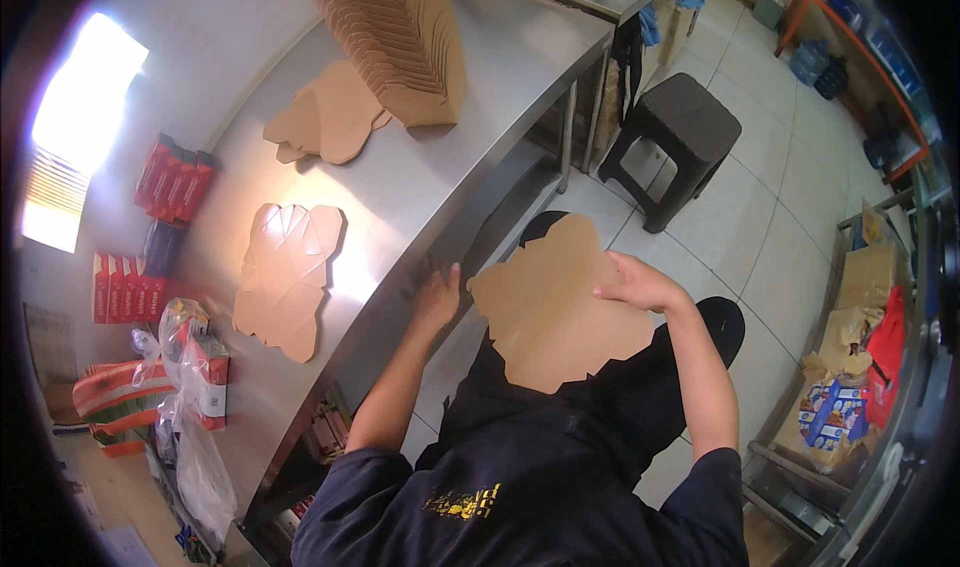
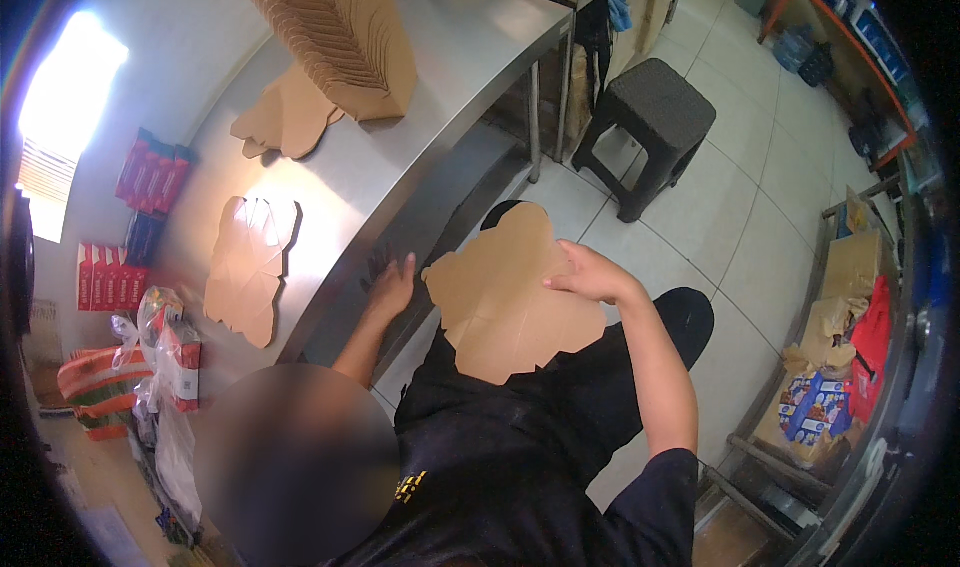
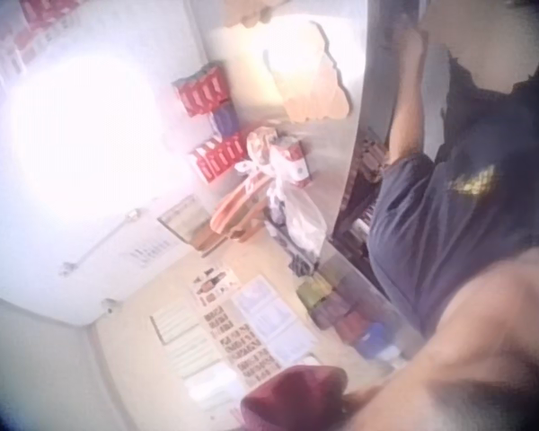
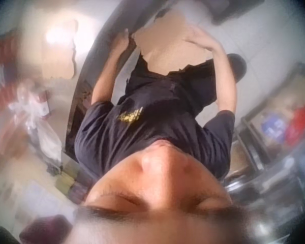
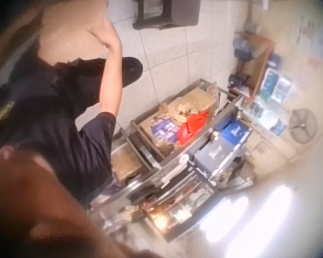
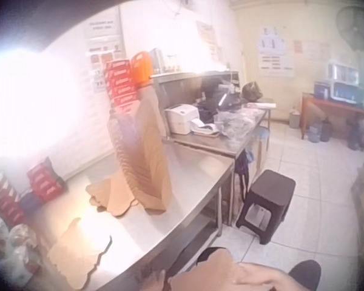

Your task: The person sits and repeatedly folds flat, leaf-shaped cardboard pieces into shallow trays by hand, then stacks them on the metal table. The person handles the cardboard pieces one at a time, folding along pre-scored lines and placing the finished trays in a growing stack.

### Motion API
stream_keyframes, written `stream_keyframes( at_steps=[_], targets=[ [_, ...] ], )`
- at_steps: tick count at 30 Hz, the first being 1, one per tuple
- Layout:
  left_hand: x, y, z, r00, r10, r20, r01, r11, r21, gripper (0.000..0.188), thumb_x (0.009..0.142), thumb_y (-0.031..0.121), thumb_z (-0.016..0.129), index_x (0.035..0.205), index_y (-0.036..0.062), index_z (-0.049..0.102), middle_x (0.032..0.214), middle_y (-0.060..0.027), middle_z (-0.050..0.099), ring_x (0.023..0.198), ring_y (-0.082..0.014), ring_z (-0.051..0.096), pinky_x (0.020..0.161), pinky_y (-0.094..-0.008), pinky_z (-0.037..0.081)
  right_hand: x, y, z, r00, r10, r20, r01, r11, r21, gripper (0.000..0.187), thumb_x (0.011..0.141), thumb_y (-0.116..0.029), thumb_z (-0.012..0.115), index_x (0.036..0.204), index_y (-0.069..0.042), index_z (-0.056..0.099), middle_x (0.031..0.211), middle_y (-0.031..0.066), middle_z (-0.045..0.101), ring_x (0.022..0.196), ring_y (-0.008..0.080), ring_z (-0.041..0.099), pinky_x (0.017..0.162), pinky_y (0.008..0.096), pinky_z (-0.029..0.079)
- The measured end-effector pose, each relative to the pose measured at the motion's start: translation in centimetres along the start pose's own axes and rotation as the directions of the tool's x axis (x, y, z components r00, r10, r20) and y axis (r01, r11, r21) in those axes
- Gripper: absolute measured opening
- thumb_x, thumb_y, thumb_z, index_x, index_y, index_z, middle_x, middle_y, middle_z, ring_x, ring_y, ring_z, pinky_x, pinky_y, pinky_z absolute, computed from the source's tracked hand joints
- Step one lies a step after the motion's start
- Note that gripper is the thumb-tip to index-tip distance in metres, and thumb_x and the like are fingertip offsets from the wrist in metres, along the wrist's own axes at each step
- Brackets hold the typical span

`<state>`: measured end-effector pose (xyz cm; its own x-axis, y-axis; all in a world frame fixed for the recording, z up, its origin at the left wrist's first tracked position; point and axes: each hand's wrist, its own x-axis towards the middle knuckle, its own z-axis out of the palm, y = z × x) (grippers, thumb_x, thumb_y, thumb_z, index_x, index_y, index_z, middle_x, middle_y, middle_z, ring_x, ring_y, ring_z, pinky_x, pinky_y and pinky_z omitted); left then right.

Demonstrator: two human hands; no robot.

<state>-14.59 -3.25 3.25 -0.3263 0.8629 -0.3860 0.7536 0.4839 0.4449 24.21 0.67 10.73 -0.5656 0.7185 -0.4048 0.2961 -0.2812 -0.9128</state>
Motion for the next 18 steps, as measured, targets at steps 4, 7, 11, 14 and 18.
stream_keyframes(
  at_steps=[4, 7, 11, 14, 18],
  targets=[
    [-3.1, 2.7, -1.8, 0.941, 0.29, -0.174, -0.324, 0.921, -0.215, 0.067, 0.097, 0.037, 0.064, 0.151, 0.0033, 0.044, 0.138, -0.0228, 0.06, 0.128, -0.0358, 0.058, 0.108, -0.0438, 0.044, 0.0, -0.3, 0.3, 0.998, -0.06, -0.002, 0.06, 0.998, 0.024, 0.056, 0.089, -0.007, 0.073, 0.138, 0.003, 0.049, 0.129, 0.0134, 0.065, 0.118, 0.0201, 0.062, 0.101, 0.0361, 0.049],
    [-4.4, 7.1, -3.7, 0.892, 0.437, -0.118, -0.448, 0.819, -0.359, 0.066, 0.09, 0.027, 0.075, 0.146, 0.0022, 0.05, 0.13, -0.0194, 0.066, 0.117, -0.0317, 0.067, 0.099, -0.0388, 0.051, 0.6, -0.9, 0.4, 0.996, -0.089, 0.026, 0.091, 0.993, -0.074, 0.055, 0.089, -0.005, 0.073, 0.138, 0.002, 0.05, 0.127, 0.0124, 0.066, 0.115, 0.0186, 0.063, 0.1, 0.0349, 0.049],
    [0.3, 9.6, -4.7, 0.814, 0.478, 0.33, -0.254, 0.804, -0.537, 0.064, 0.079, 0.02, 0.084, 0.134, -0.0003, 0.06, 0.114, -0.0119, 0.074, 0.104, -0.0214, 0.07, 0.092, -0.0354, 0.053, 3.7, -1.3, -1.2, 0.993, -0.069, 0.093, 0.077, 0.993, -0.094, 0.055, 0.086, -0.006, 0.076, 0.135, 0.001, 0.053, 0.119, 0.0104, 0.069, 0.106, 0.0165, 0.065, 0.094, 0.0336, 0.051],
    [3.0, 9.2, -3.4, 0.668, 0.505, 0.546, -0.242, 0.842, -0.482, 0.058, 0.075, 0.018, 0.086, 0.125, -0.002, 0.065, 0.105, -0.0085, 0.076, 0.096, -0.0154, 0.069, 0.086, -0.0338, 0.054, 5.3, -1.3, -1.0, 0.991, -0.069, 0.113, 0.09, 0.975, -0.201, 0.051, 0.082, -0.008, 0.078, 0.129, 0.002, 0.059, 0.111, 0.0095, 0.072, 0.1, 0.0166, 0.067, 0.089, 0.033, 0.053],
    [1.7, 10.1, -3.0, 0.669, 0.525, 0.527, -0.424, 0.851, -0.311, 0.044, 0.073, 0.016, 0.086, 0.112, 0.001, 0.073, 0.102, -0.0109, 0.076, 0.092, -0.0175, 0.071, 0.082, -0.0336, 0.054, 5.9, 0.7, 0.4, 0.999, -0.052, -0.003, 0.048, 0.944, -0.325, 0.042, 0.078, -0.008, 0.08, 0.117, 0.002, 0.068, 0.1, 0.0102, 0.074, 0.093, 0.0187, 0.069, 0.085, 0.0326, 0.054]
  ],
)
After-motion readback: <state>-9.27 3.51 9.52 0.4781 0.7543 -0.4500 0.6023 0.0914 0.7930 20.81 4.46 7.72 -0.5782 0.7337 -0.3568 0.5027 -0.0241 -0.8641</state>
